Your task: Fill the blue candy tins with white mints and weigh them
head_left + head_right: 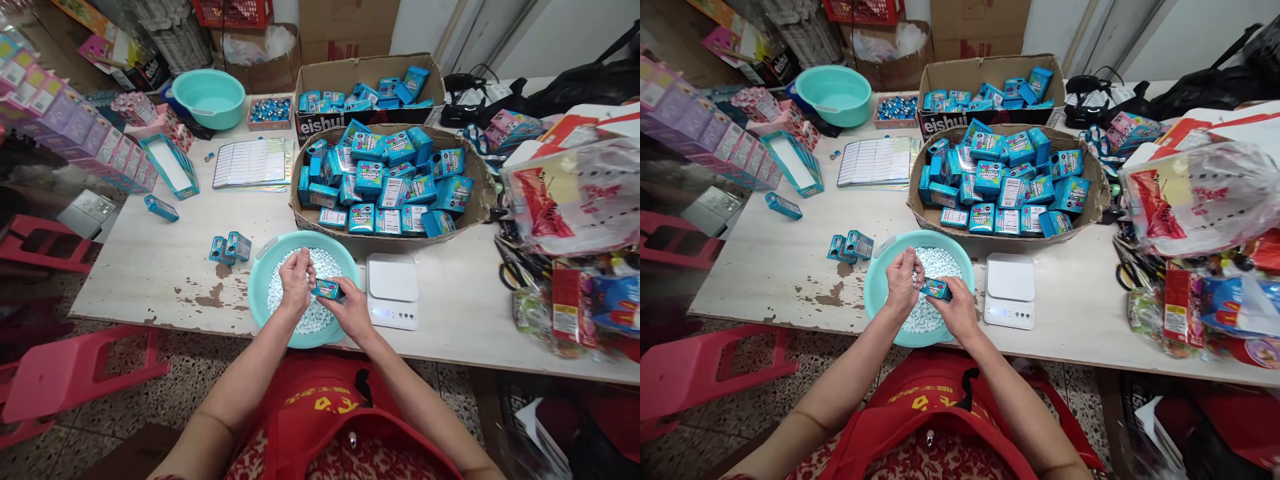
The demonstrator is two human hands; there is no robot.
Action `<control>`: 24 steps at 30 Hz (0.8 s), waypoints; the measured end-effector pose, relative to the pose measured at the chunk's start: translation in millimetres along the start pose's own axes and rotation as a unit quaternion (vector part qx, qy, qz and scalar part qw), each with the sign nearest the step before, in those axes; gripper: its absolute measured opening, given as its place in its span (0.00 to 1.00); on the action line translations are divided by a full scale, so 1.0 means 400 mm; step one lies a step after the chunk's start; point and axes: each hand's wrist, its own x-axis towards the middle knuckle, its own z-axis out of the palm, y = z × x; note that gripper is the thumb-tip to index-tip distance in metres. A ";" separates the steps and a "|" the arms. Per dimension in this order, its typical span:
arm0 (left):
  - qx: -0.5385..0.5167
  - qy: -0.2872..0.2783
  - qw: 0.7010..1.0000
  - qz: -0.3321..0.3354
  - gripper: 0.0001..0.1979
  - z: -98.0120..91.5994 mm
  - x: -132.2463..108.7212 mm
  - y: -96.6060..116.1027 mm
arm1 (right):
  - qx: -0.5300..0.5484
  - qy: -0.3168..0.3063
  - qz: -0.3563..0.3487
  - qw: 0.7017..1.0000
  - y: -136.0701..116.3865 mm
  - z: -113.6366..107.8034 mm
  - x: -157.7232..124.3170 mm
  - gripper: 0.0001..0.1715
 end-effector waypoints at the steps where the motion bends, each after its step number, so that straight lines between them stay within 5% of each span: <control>1: -0.010 0.000 1.000 0.001 0.25 -0.001 0.000 0.009 | 0.011 0.001 0.003 1.000 -0.001 -0.003 -0.001 0.17; 6: -0.063 -0.013 0.998 0.002 0.23 -0.028 0.016 0.040 | 0.065 0.023 0.010 0.998 0.015 -0.010 0.000 0.20; 10: -0.018 0.040 0.999 -0.014 0.22 -0.081 0.046 -0.003 | 0.093 0.030 0.044 0.994 0.044 -0.007 0.008 0.20; 13: 0.144 0.009 0.989 -0.020 0.19 -0.137 0.070 -0.055 | 0.120 0.022 0.047 0.991 0.052 -0.009 0.009 0.21; 17: 0.417 -0.061 0.906 0.040 0.13 -0.193 0.099 -0.089 | 0.150 0.001 0.040 0.988 0.044 -0.019 0.008 0.21; 20: 0.453 -0.049 0.887 0.069 0.16 -0.185 0.114 -0.070 | 0.152 -0.015 0.040 0.987 0.029 -0.048 0.006 0.19; 24: 0.425 -0.066 0.891 0.145 0.15 -0.087 0.137 -0.009 | 0.172 0.053 0.060 0.982 0.027 -0.144 -0.006 0.20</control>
